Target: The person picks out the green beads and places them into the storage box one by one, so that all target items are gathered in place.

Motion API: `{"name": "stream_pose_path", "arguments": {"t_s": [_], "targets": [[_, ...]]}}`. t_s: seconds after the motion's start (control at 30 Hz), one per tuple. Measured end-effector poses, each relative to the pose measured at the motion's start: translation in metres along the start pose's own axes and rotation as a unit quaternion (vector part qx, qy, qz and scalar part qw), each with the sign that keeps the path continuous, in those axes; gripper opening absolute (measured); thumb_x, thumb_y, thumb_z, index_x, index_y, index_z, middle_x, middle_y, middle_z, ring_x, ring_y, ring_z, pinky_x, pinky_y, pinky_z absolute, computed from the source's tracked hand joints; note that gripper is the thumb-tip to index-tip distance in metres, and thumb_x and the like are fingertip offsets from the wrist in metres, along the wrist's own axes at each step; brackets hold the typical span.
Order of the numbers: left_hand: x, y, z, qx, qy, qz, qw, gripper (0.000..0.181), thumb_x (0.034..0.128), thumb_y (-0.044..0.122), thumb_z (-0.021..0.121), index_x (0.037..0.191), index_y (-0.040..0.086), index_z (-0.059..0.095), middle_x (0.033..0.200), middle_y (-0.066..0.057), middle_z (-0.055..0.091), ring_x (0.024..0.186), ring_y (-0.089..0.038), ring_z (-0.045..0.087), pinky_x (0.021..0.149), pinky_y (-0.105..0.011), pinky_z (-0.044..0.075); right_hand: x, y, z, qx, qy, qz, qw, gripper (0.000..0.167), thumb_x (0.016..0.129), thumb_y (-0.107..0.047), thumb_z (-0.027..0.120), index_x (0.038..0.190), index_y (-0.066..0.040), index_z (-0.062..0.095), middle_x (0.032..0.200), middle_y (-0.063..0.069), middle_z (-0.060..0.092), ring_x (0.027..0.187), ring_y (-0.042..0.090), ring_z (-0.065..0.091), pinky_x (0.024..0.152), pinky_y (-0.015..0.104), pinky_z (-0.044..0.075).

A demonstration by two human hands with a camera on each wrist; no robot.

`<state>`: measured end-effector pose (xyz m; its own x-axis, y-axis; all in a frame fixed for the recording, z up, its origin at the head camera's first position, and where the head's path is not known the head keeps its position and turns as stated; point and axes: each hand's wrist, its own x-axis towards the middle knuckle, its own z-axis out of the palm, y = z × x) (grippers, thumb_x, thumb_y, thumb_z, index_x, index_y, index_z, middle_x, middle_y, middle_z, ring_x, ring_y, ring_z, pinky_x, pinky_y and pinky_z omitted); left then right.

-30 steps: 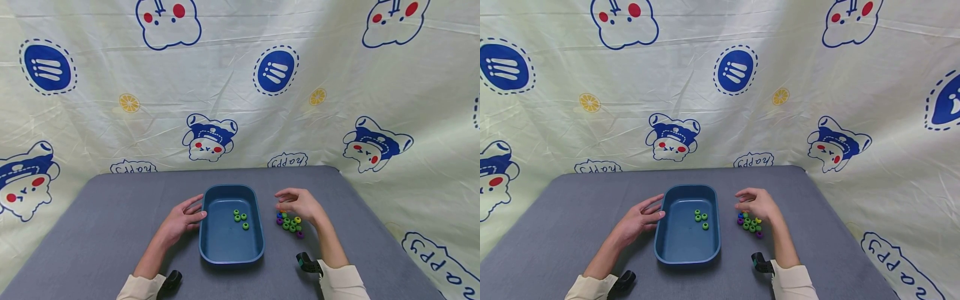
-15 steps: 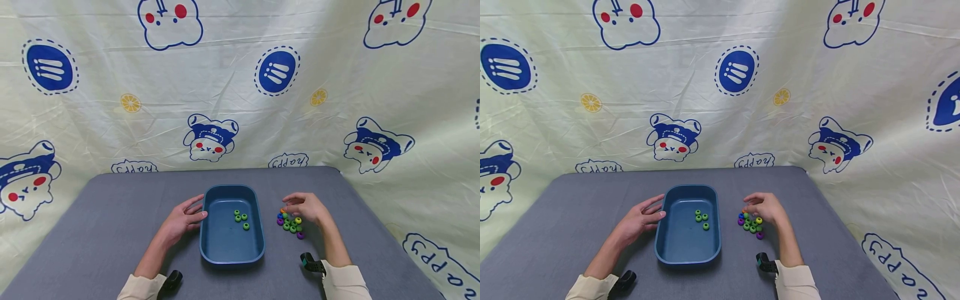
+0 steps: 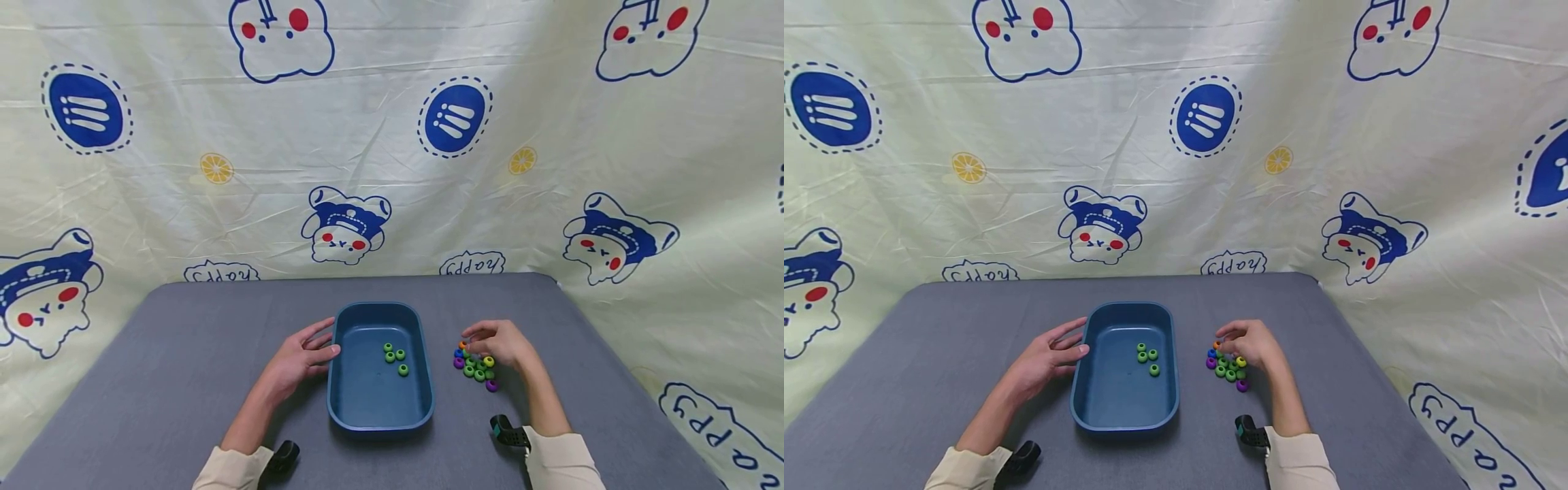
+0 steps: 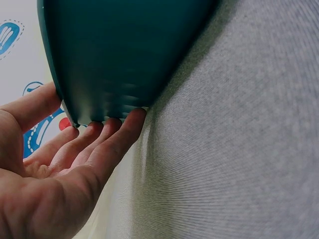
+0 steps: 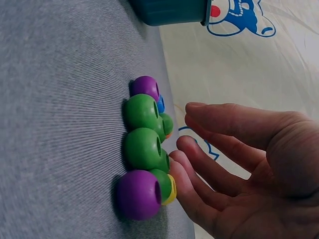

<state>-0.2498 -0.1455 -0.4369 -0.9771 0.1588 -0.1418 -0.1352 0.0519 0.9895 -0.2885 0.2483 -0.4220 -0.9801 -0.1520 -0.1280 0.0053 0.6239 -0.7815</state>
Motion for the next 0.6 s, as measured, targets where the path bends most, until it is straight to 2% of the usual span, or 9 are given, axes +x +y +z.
{"name": "stream_pose_path", "arguments": {"t_s": [0.27,0.6], "targets": [[0.0006,0.0000,-0.0001,-0.001,0.000,0.001,1.0000,0.059,0.0973,0.012,0.068,0.152,0.016,0.047,0.155,-0.020,0.047,0.134,-0.039,0.056,0.097,-0.050,0.056,0.0005,0.0009,0.0018,-0.019,-0.005,-0.005,0.9998,0.023,0.085,-0.007,0.076,0.107,-0.001,0.075,0.097,0.009,0.074,0.086,0.020,0.064,0.074,0.033,0.055],[-0.0006,0.0010,0.0002,0.003,0.003,0.000,1.0000,0.060,0.0970,0.012,0.069,0.152,0.017,0.047,0.155,-0.020,0.046,0.135,-0.039,0.054,0.098,-0.050,0.055,0.0008,0.0018,0.0042,-0.024,-0.015,-0.012,0.9995,0.021,0.084,-0.003,0.074,0.104,0.001,0.075,0.098,0.013,0.077,0.085,0.019,0.068,0.079,0.040,0.057]]}}
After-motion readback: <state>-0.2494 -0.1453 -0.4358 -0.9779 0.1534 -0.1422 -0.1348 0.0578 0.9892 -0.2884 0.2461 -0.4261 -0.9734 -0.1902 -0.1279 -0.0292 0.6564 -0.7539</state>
